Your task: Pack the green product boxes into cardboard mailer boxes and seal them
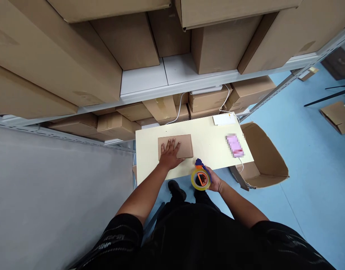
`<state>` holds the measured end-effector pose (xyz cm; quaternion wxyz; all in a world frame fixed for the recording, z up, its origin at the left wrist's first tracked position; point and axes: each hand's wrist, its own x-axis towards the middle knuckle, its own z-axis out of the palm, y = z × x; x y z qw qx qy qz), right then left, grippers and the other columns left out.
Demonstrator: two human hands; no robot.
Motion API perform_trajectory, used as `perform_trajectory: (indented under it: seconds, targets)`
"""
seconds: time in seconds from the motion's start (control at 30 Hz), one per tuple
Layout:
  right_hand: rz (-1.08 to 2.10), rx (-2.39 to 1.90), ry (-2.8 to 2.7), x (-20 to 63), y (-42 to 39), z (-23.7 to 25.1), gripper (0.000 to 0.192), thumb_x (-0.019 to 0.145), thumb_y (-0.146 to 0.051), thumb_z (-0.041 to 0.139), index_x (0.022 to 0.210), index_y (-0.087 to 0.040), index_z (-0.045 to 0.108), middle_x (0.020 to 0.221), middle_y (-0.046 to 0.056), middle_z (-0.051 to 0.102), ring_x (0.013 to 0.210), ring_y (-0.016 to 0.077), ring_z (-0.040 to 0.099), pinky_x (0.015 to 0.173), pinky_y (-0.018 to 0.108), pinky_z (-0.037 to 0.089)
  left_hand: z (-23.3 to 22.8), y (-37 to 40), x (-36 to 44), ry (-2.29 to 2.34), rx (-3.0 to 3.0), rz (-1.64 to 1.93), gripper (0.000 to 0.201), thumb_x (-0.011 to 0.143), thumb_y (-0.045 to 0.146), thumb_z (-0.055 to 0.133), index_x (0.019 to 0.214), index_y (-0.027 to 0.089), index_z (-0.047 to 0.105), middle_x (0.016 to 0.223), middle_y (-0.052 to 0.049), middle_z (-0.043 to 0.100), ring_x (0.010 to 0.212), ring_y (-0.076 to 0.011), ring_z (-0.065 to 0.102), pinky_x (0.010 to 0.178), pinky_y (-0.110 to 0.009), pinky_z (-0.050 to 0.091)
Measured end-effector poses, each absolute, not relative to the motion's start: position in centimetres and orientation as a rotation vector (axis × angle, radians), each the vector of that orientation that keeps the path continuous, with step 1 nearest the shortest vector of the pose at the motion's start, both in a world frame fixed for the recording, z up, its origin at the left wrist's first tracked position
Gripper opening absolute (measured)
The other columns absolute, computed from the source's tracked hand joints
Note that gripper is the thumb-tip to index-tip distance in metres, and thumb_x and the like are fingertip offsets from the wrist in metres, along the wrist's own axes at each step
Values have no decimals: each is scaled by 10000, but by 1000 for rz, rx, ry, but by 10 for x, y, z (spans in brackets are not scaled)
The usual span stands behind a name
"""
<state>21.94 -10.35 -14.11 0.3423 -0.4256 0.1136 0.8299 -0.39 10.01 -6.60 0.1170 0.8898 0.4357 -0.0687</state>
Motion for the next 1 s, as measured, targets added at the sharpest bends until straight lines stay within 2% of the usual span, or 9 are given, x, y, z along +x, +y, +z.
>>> perform_trajectory:
  seconds: [0.17, 0.3, 0.4, 0.5, 0.6, 0.67, 0.73, 0.9, 1.0]
  targets:
    - [2068, -938, 468, 184, -99, -132, 634, 965, -730, 419, 1127, -180, 689, 1005, 106, 786, 1005, 271, 735, 940, 435, 585, -64, 71, 33, 1527, 2484, -228, 968, 928, 739, 477, 1677, 179, 230, 1754, -194, 77, 1606, -435, 84, 1238, -700, 65]
    - [2027, -963, 452, 184, -77, -131, 610, 978, -695, 400, 1124, -177, 688, 943, 99, 784, 971, 269, 736, 911, 433, 594, -49, 67, 36, 1511, 2432, -297, 1010, 919, 757, 472, 1675, 138, 216, 1737, -238, 123, 1587, -459, 148, 1199, -692, 212]
    - [2005, -1016, 442, 198, -64, -133, 606, 982, -693, 381, 1079, -181, 691, 863, 85, 770, 886, 256, 734, 884, 435, 603, -35, 76, 5, 1220, 2521, -384, 1073, 841, 763, 611, 1674, 203, 233, 1743, -187, 166, 1589, -431, 169, 1189, -627, 290]
    - [2029, -1062, 422, 215, -45, -129, 579, 982, -684, 400, 1047, -186, 688, 810, 73, 753, 823, 243, 728, 851, 427, 613, -26, 92, -36, 854, 2667, -452, 1097, 747, 647, 797, 1651, 258, 312, 1751, -147, 165, 1579, -420, 204, 1195, -574, 312]
    - [2115, -1130, 370, 227, -16, -122, 547, 967, -672, 472, 1045, -175, 687, 848, 91, 763, 810, 253, 734, 804, 426, 623, -26, 106, -59, 762, 2768, -426, 1001, 739, 513, 854, 1603, 259, 417, 1682, -177, 338, 1485, -412, 376, 1163, -536, 361]
    - [2153, -1197, 314, 233, 5, -120, 560, 959, -682, 490, 1068, -168, 685, 893, 107, 773, 818, 266, 739, 776, 436, 628, -32, 113, -62, 710, 2806, -369, 959, 728, 545, 856, 1556, 230, 490, 1595, -194, 458, 1444, -408, 422, 1192, -541, 327]
    - [2165, -1287, 263, 237, 24, -120, 558, 950, -688, 517, 1061, -166, 677, 855, 106, 769, 773, 260, 732, 733, 424, 630, -42, 116, -59, 679, 2818, -285, 990, 710, 636, 834, 1541, 207, 510, 1577, -195, 479, 1490, -417, 364, 1248, -561, 240]
    - [2221, -1281, 176, 247, 43, -127, 565, 949, -688, 530, 1079, -153, 663, 845, 118, 767, 765, 275, 735, 722, 451, 634, -62, 111, -55, 851, 2784, -154, 1117, 714, 723, 771, 1632, 226, 373, 1722, -146, 267, 1603, -388, 161, 1302, -562, 77]
    - [2202, -1236, 173, 252, 36, -128, 579, 960, -681, 519, 1130, -147, 663, 909, 127, 777, 822, 282, 749, 755, 471, 635, -63, 108, -55, 875, 2751, -147, 1116, 709, 705, 781, 1640, 258, 359, 1730, -118, 254, 1612, -371, 146, 1310, -541, 49]
